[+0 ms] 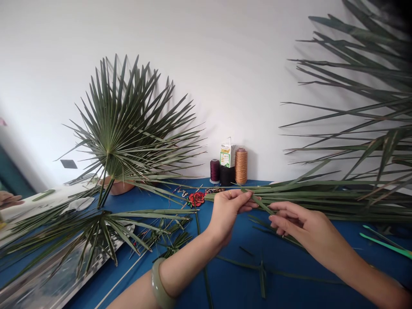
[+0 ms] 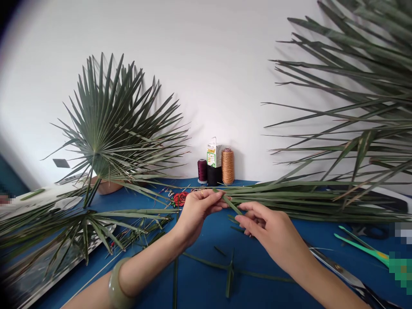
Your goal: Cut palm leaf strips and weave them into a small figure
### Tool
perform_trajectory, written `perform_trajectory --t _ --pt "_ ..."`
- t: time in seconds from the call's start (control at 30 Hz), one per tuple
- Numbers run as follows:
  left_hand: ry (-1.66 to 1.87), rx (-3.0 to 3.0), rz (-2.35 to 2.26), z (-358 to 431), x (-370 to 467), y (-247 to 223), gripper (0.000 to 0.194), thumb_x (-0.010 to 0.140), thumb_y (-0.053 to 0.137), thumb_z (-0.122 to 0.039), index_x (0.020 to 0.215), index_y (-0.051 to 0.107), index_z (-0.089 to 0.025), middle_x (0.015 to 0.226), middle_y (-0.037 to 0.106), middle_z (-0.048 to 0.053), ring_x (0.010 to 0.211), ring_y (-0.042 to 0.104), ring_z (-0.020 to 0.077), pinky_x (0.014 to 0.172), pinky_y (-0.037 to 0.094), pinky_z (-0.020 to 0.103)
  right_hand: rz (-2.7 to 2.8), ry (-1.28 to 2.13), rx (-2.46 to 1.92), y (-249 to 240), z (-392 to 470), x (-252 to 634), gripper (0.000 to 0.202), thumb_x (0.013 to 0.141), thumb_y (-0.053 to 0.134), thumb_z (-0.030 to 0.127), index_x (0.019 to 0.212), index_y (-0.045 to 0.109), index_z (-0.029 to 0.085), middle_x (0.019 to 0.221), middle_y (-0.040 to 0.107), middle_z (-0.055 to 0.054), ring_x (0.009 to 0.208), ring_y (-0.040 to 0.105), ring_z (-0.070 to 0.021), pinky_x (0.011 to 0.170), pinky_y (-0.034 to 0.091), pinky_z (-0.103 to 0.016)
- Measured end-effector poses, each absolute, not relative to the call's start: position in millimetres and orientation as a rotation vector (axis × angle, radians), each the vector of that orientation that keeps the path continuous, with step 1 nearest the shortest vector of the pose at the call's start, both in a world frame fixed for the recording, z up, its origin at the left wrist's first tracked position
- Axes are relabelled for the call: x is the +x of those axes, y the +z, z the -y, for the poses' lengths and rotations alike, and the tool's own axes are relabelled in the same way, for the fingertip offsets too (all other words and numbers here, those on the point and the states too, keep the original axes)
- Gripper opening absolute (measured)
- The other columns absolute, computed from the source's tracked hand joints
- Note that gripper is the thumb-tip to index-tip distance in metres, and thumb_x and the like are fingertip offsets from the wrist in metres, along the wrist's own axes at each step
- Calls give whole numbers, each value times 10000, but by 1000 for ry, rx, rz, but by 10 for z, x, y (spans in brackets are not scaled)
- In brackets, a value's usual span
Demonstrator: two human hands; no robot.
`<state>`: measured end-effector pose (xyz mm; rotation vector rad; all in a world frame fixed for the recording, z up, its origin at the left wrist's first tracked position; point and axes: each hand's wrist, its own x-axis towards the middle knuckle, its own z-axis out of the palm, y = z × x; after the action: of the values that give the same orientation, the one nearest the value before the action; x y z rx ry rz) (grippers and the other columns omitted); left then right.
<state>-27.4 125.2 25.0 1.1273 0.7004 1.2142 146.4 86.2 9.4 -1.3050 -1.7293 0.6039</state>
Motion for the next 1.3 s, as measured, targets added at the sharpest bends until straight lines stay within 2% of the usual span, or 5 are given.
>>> perform_trajectory --t 0.5,0.7,0.87,1.03,1.3 --pt "1239 1049 -561 -1289 -311 260 162 623 753 -273 714 718 -144 843 692 28 684 582 73 691 467 176 1742 529 -1278 195 -917 1635 423 764 546 588 781 649 179 702 708 -69 625 669 -208 567 562 -296" --pt "1160 1060 -518 -1300 -356 264 164 645 741 -264 765 719 -154 690 636 1 659 558 72 677 475 186 1887 173 -1272 290 -839 1686 221 880 466 371 763 592 231 669 686 -6 608 662 -174 523 515 -247" --pt "1019 1095 -472 -1403 -478 289 261 732 611 -385 918 700 -224 915 674 11 728 579 81 687 478 192 2066 -271 -1068 370 -772 1770 74 856 512 241 821 576 259 722 680 6 613 639 -182 559 470 -286" --pt "673 1224 -574 -1403 -520 322 409 753 581 -489 768 715 -102 791 700 113 663 611 130 557 468 204 2214 -570 -802 386 -697 1745 187 832 500 121 927 580 261 778 690 -7 698 653 -182 647 503 -288" --pt "405 1299 -602 -1266 -494 392 197 605 764 -252 745 713 -123 657 695 34 589 582 91 557 471 196 2243 -824 -532 262 -717 1789 239 879 415 82 1033 592 126 923 696 -107 906 637 -211 802 509 -331"
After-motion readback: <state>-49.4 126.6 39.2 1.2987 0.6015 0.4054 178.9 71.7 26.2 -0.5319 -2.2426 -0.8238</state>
